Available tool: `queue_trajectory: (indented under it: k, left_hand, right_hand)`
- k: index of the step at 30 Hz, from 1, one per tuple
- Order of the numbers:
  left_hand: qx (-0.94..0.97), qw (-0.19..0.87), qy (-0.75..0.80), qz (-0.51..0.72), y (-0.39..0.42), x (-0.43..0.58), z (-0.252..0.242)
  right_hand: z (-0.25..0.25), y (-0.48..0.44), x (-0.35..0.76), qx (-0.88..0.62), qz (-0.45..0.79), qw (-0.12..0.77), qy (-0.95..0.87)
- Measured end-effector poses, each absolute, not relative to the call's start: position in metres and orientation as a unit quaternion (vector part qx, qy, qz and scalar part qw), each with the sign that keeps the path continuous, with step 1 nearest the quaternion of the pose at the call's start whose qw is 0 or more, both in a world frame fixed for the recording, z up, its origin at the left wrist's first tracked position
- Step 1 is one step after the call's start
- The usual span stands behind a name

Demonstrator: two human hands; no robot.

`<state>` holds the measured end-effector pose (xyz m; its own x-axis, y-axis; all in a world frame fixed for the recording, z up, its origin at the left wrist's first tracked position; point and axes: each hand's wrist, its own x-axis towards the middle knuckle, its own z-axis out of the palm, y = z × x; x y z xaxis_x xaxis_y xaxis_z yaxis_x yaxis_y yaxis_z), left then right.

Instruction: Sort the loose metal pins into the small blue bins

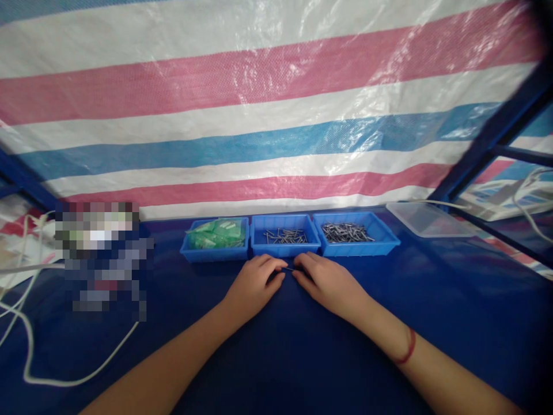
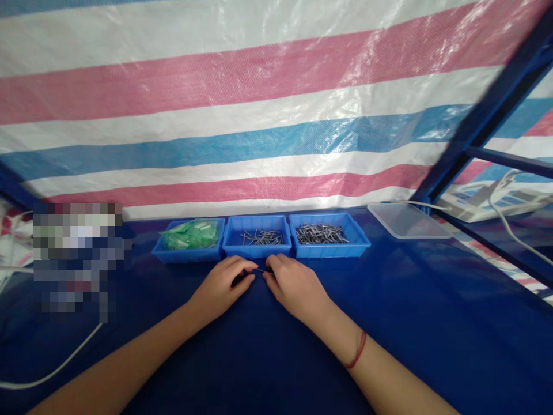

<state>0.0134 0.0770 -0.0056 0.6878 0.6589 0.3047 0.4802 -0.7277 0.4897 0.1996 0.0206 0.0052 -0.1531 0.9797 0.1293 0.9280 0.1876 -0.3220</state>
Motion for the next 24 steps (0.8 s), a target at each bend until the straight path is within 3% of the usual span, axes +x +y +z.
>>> queue_trajectory:
  k: [7,10,16,24]
  left_hand:
    - [0.904,0.178,0.315,0.228,0.075,0.014,-0.004]
    - [0.885,0.199,0.328,0.265,0.074,0.014,-0.002]
    - [0.807,0.28,0.377,0.359,0.068,0.017,0.005]
    - [0.786,0.319,0.372,0.377,0.065,0.017,0.006]
  right_hand:
    - [0.001,0.023,0.2,-0.627,0.088,0.198,-0.748]
    - [-0.001,0.024,0.198,-0.598,0.105,0.275,-0.745]
    - [-0.01,0.025,0.19,-0.499,0.313,0.475,-0.654]
    - [-0.009,0.022,0.183,-0.456,0.414,0.511,-0.6]
